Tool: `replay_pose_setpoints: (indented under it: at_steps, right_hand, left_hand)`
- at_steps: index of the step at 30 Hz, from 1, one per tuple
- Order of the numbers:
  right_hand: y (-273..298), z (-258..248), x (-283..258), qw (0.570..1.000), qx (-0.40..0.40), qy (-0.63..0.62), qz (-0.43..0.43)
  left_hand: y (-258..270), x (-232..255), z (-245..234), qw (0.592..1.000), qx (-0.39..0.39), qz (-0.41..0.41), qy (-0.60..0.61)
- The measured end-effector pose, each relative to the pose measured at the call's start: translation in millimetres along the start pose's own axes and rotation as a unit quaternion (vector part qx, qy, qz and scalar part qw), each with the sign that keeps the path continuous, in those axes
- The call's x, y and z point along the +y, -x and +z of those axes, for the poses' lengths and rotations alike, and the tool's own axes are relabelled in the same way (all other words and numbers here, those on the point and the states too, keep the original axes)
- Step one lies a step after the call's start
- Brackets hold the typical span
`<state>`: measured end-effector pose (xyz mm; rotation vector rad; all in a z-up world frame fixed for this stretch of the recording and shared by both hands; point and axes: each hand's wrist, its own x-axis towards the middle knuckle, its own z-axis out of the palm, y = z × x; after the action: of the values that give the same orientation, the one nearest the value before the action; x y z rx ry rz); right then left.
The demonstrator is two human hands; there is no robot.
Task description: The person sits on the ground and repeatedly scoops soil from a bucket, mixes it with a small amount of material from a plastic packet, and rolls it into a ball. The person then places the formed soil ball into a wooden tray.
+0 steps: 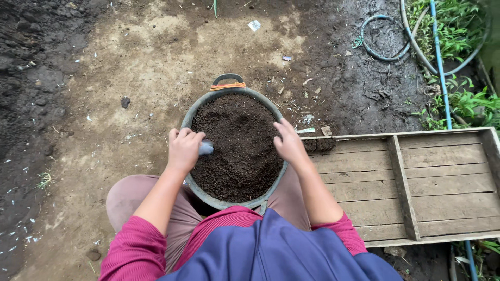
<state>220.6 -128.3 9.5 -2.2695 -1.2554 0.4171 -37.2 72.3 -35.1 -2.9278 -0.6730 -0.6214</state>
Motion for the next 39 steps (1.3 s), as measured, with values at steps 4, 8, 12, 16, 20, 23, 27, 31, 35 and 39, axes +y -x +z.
replay_pose_setpoints:
  at_steps: [4,8,12,16,20,23,27,31,35,39]
  right_hand:
    - [7,22,-58,0.987,0.017,-0.031,-0.155]
    - [-8,95,-46,0.991,-0.021,-0.017,-0.13]
    - [-3,118,-29,0.995,-0.003,-0.031,-0.097]
    - [1,114,-24,0.988,0.056,-0.012,-0.143]
    - [-4,89,-34,0.993,-0.059,-0.063,-0.084]
    - [-8,46,-56,0.971,-0.224,-0.061,-0.056]
    - [-6,38,-57,0.962,-0.251,0.059,-0.087]
    - [6,37,-68,0.958,-0.071,0.193,-0.202]
    - [10,55,-78,0.905,0.171,0.165,-0.353]
    - [-5,68,-40,0.98,-0.034,-0.139,-0.141]
  left_hand:
    - [-19,29,2,0.983,-0.069,-0.093,0.146]
    - [-32,58,3,0.943,-0.149,-0.137,0.264]
    - [-23,75,23,0.93,-0.142,-0.18,0.286]
    - [-15,92,35,0.977,-0.078,-0.118,0.162]
    - [-12,85,33,0.978,-0.102,-0.065,0.169]
    - [-13,77,31,0.97,-0.1,-0.085,0.205]
    - [-22,70,7,0.958,-0.162,-0.03,0.236]
    - [-27,66,6,0.977,-0.172,-0.056,0.113]
    - [-30,84,15,0.96,-0.112,-0.163,0.199]
    - [-30,60,10,0.933,-0.134,-0.245,0.227]
